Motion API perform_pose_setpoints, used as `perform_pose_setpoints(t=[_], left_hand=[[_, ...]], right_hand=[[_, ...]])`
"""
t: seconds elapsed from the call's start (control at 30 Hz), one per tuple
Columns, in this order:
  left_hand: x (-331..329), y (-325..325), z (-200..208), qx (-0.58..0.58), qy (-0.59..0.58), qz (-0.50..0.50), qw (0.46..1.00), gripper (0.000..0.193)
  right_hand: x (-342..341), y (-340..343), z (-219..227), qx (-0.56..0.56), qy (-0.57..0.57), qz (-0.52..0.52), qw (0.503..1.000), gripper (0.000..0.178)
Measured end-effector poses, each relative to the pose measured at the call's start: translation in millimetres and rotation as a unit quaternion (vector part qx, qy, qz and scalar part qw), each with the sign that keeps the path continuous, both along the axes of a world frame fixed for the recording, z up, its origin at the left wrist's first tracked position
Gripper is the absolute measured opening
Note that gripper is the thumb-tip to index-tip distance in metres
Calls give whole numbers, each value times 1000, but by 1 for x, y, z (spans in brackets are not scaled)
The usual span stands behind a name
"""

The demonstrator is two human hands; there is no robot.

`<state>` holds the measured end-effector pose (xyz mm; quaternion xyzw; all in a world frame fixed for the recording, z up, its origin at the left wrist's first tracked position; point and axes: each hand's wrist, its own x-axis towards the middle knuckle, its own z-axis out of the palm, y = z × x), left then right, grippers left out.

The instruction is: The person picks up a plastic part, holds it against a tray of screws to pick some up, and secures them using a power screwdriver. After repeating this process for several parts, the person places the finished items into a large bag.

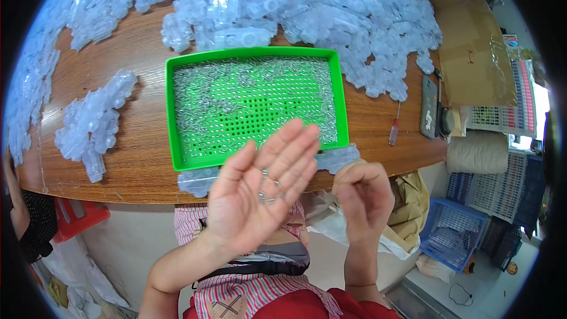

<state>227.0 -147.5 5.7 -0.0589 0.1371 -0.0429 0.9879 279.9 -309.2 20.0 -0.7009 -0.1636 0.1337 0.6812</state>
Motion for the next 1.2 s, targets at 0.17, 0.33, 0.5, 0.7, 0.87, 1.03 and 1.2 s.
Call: perform_pose_setpoints(t=[0.17,0.33,0.5,0.7,0.87,1.03,1.2], left_hand=[[-5,13,-4,-38,20,50,998,53],[-9,16,-3,-9,30,53,998,52],[-11,14,-1,-25,8,53,998,53],[-11,14,-6,-28,12,47,998,53],[-12,16,-6,-7,15,38,999,52],[-11,13,-5,19,4,23,1000,52],[-4,0,-6,-12,-24,-19,999,57]], right_hand=[[0,-19,-20,-54,48,-58,996,10],[-5,-23,-55,-275,-218,-107,930,12],[-4,-15,-57,-300,-266,-132,906,14],[-3,-15,-59,-315,-286,-134,895,16],[-5,-13,-55,-313,-274,-120,901,21],[-9,-11,-51,-280,-228,-129,924,24],[-19,5,-10,-259,-293,-69,918,22]])
